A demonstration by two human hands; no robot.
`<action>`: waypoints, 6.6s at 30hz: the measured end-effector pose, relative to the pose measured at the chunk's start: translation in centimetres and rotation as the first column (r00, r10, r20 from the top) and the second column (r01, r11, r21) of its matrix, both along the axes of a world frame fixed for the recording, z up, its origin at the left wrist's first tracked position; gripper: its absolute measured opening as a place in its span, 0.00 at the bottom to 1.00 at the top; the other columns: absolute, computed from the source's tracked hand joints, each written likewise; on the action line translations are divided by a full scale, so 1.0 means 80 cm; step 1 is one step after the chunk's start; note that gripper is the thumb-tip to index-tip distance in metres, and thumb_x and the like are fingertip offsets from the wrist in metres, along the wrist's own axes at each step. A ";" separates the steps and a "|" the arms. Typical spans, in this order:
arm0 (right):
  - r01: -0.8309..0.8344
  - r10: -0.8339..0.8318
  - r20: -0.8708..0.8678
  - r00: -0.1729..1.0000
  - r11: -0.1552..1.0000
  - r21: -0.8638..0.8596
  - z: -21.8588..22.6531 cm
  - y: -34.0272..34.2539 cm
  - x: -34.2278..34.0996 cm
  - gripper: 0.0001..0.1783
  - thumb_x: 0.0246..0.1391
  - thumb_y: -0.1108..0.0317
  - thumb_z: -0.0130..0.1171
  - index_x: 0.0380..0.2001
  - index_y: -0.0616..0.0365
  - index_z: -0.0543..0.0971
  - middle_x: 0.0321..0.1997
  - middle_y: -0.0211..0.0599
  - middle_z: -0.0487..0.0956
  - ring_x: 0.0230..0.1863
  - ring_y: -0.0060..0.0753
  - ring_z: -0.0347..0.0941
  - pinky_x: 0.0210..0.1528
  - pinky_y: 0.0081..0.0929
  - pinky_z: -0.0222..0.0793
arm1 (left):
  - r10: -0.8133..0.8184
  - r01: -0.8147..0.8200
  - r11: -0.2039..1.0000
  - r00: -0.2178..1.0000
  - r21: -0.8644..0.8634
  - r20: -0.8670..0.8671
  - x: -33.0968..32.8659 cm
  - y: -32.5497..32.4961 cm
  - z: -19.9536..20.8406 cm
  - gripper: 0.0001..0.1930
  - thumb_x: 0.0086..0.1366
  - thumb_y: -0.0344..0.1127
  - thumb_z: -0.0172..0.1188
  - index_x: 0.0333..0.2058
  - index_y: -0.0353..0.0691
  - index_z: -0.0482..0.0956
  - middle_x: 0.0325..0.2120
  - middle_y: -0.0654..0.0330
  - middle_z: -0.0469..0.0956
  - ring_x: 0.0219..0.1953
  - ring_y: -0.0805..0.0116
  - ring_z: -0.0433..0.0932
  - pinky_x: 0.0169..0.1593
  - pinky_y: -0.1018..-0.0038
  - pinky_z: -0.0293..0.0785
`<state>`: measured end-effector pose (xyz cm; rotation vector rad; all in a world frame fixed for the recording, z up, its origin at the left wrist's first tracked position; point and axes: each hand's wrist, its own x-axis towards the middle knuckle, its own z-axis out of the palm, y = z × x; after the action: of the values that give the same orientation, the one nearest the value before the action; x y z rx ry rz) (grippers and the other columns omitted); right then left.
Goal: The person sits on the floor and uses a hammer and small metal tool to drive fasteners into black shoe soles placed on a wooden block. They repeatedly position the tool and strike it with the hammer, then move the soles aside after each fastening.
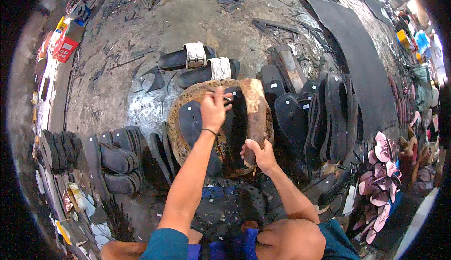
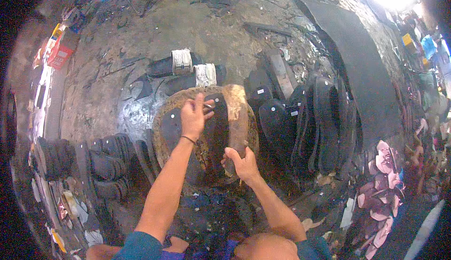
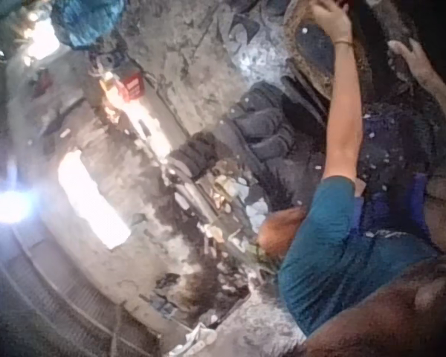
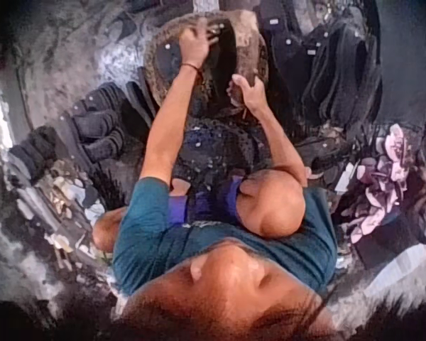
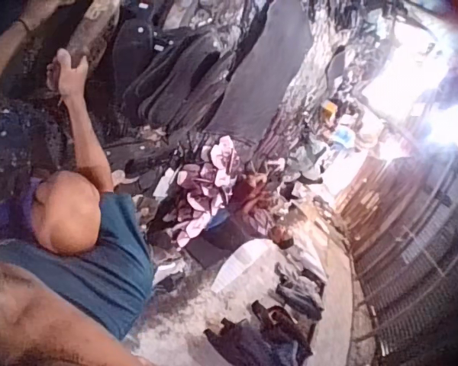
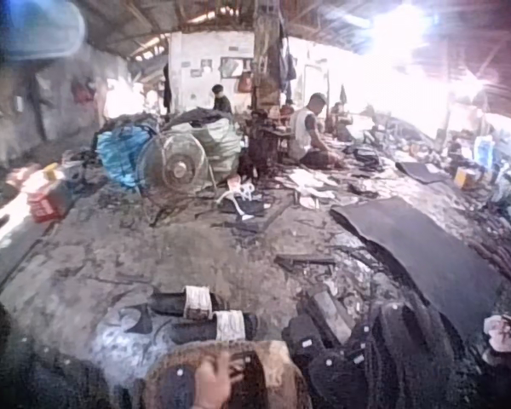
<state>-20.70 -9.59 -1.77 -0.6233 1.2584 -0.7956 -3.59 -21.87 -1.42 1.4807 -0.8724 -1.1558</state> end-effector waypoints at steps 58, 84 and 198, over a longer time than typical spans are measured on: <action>0.068 -0.061 -0.090 0.994 0.995 0.070 0.057 0.130 -0.043 0.22 0.56 0.65 0.66 0.50 0.63 0.72 0.39 0.37 0.79 0.38 0.32 0.80 0.40 0.31 0.78 | 0.066 -0.071 0.997 0.987 -0.023 -0.144 0.000 0.172 -0.018 0.15 0.72 0.36 0.56 0.49 0.29 0.73 0.39 0.53 0.83 0.39 0.70 0.83 0.42 0.73 0.82; -0.193 0.186 0.048 0.981 0.954 0.231 0.023 0.110 -0.043 0.20 0.59 0.58 0.62 0.48 0.60 0.73 0.37 0.35 0.81 0.32 0.33 0.80 0.35 0.31 0.77 | 0.175 -0.163 0.982 0.977 0.096 -0.125 0.002 0.174 -0.023 0.18 0.72 0.45 0.56 0.40 0.33 0.80 0.35 0.56 0.84 0.34 0.69 0.83 0.40 0.72 0.79; -0.803 -0.025 -0.897 0.441 0.435 -0.407 0.008 0.073 0.082 0.48 0.43 0.61 0.71 0.67 0.59 0.62 0.70 0.58 0.56 0.67 0.59 0.59 0.63 0.50 0.58 | 0.194 -0.342 0.939 0.624 0.041 0.757 0.125 0.271 0.040 0.23 0.52 0.33 0.67 0.38 0.35 0.61 0.33 0.48 0.68 0.39 0.45 0.71 0.47 0.56 0.67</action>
<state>-14.16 -3.78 -1.12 -2.3086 1.3295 -0.5494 6.44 -0.20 1.77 2.2199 -1.0401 -0.3588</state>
